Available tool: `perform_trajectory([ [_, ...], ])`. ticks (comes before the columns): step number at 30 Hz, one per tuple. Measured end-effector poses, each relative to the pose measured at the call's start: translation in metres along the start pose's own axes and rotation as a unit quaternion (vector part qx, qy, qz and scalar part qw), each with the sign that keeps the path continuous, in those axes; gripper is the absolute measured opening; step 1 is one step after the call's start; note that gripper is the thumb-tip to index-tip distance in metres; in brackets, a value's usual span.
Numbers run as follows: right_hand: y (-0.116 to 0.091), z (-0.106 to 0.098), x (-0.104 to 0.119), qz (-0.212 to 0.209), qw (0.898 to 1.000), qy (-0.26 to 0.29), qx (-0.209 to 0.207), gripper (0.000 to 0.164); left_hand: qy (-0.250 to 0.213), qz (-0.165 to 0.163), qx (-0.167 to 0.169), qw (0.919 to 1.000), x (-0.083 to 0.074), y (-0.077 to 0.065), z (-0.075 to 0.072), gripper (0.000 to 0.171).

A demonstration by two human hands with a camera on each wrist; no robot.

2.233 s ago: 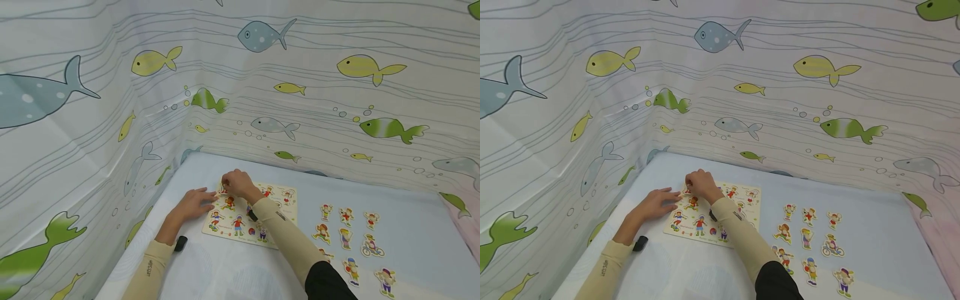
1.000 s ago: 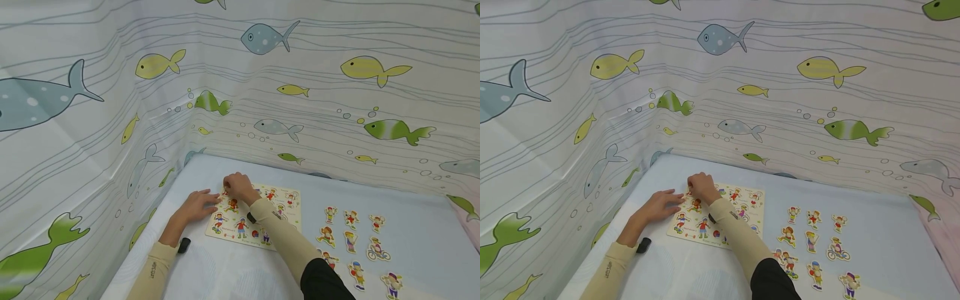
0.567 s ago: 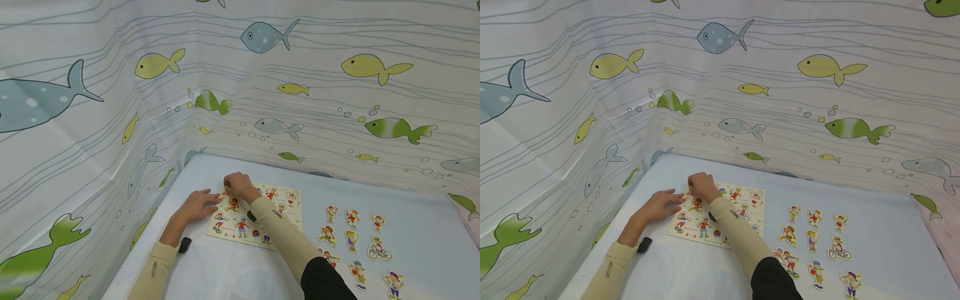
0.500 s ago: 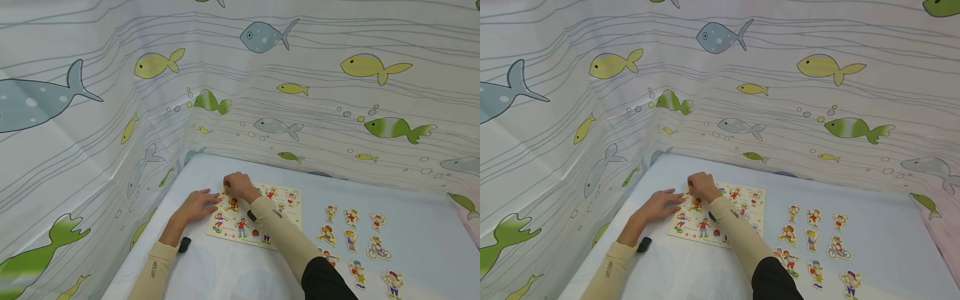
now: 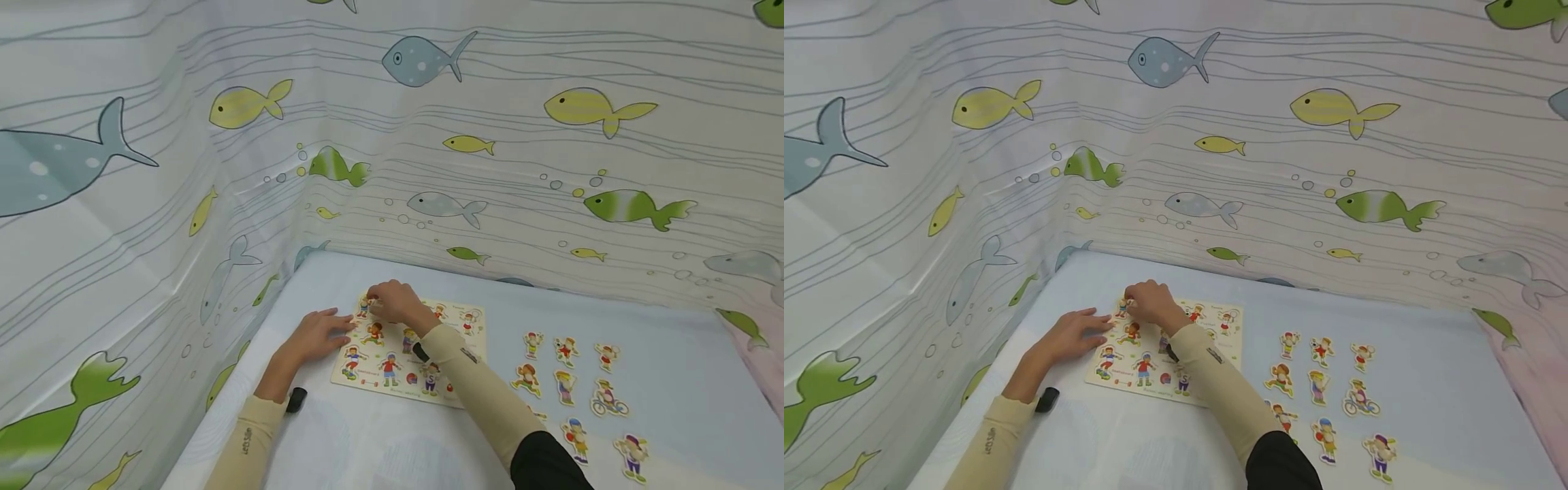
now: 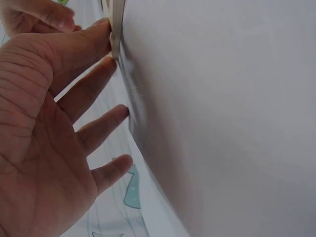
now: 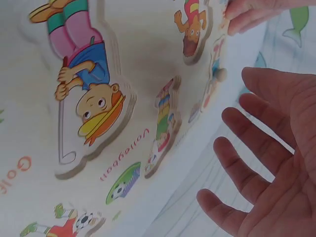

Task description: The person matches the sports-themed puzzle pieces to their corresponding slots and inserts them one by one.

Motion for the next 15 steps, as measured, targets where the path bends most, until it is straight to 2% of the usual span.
perform_trajectory([
  [3, -0.006, -0.003, -0.002, -0.014, 1.000, -0.004, -0.008, 0.034, 0.002, -0.009, 0.000, 1.0000, 0.000, -0.001, -0.001, 0.033],
  [11, -0.025, -0.012, -0.009, -0.033, 0.999, 0.019, -0.036, 0.034, -0.006, -0.005, 0.004, 1.0000, -0.001, 0.001, -0.001, 0.032],
  [15, -0.036, -0.016, -0.014, -0.026, 0.999, 0.017, -0.044, 0.033, -0.007, -0.008, 0.008, 0.9999, 0.000, 0.001, -0.001, 0.032],
])
Point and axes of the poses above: each hand's wrist, its own y-axis towards the middle knuckle, its own z-axis out of the palm, x = y × z, the point moved 1 cm from there along y, towards the middle knuckle, and after that the axes turned 3 degrees about -y, right-handed, at the moved point
